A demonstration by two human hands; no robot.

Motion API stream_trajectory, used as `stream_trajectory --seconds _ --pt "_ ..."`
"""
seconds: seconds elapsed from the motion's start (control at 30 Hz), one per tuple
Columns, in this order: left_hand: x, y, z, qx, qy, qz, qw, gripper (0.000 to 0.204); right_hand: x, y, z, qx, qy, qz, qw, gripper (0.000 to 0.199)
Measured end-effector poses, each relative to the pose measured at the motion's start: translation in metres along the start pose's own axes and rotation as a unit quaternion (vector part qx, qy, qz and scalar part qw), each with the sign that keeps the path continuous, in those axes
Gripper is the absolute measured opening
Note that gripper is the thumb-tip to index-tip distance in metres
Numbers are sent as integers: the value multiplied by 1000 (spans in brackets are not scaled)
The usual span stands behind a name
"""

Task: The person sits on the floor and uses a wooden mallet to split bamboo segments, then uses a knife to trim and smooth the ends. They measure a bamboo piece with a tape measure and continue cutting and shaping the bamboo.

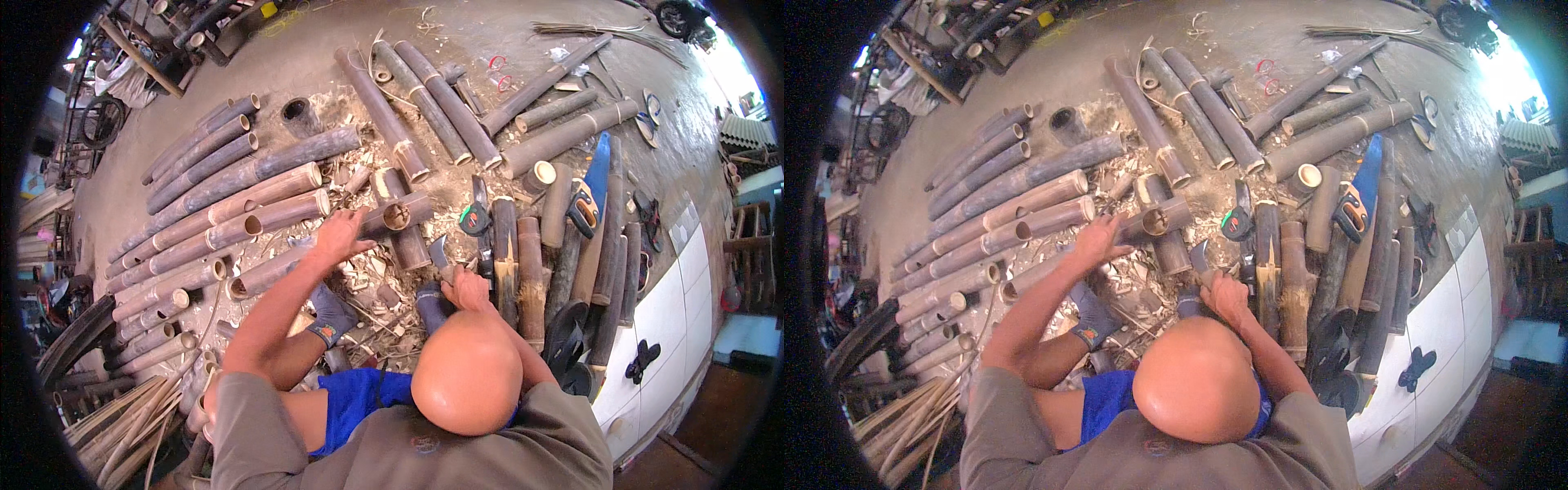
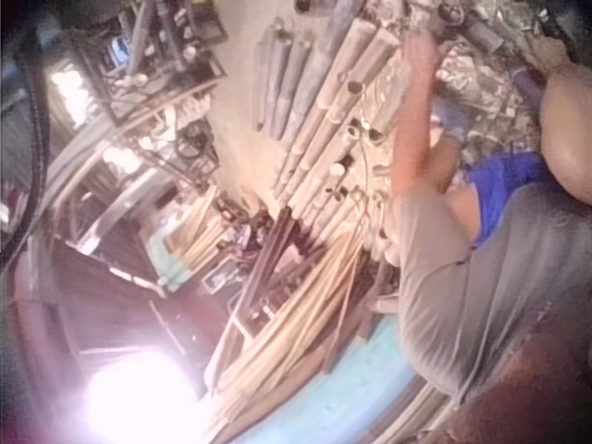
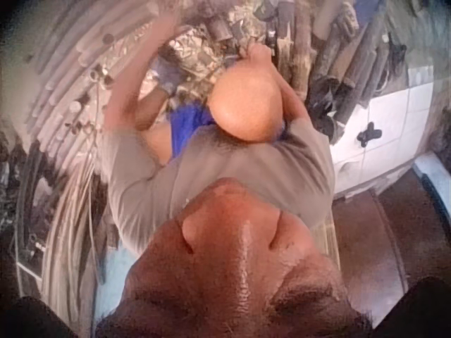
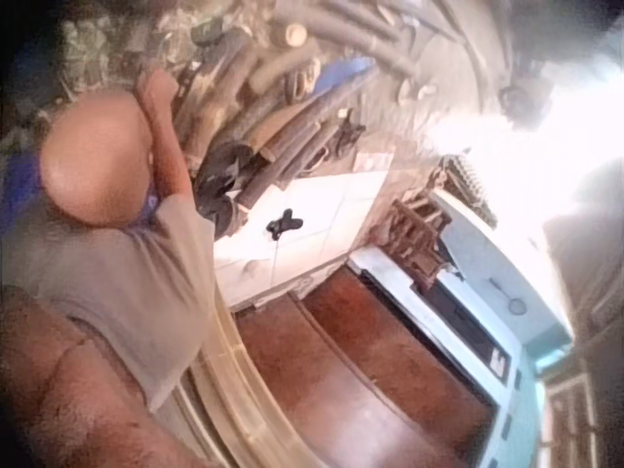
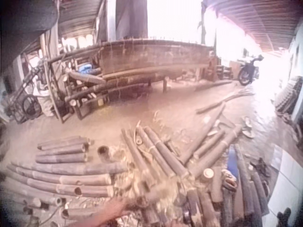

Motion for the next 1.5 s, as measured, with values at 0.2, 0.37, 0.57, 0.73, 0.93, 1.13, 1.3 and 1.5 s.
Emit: stream_trajectory --seconds 0.2,0.37,0.57,0.73,0.93,1.13,1.3,1.5 --pt "61 -5 -3 -35 159 42 986 112 -71 -12 -67 -52 134 -32 989 51" --pt "52 -2 -8 -43 112 13 993 104 -101 -29 -194 -72 294 -79 950 62" --pt "52 -15 4 -62 133 17 989 104 -63 -59 -286 -23 66 -152 986 95" --pt "54 -29 6 -62 103 80 990 102 -109 -47 -269 -14 224 3 975 83" --pt "57 -24 13 -57 126 71 988 101 -133 -23 -175 -115 366 -1 924 53" --pt "49 -28 11 -59 122 75 988 100 -22 -68 -64 -142 149 32 978 74" --pt "40 -26 -3 -48 106 109 987 97 8 -84 -67 -118 134 22 984 89" --pt "45 -21 -11 -86 67 125 986 99 10 -89 -62 -177 121 14 977 87"
Point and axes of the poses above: each hand's wrist, its own z-axis away from the middle knuckle, its own x-axis out of the palm, y = z × x, the point moved 7 cm from there along -z, towards the middle knuckle, and after that the axes turned 3 degrees about y, right-handed, at the moved point
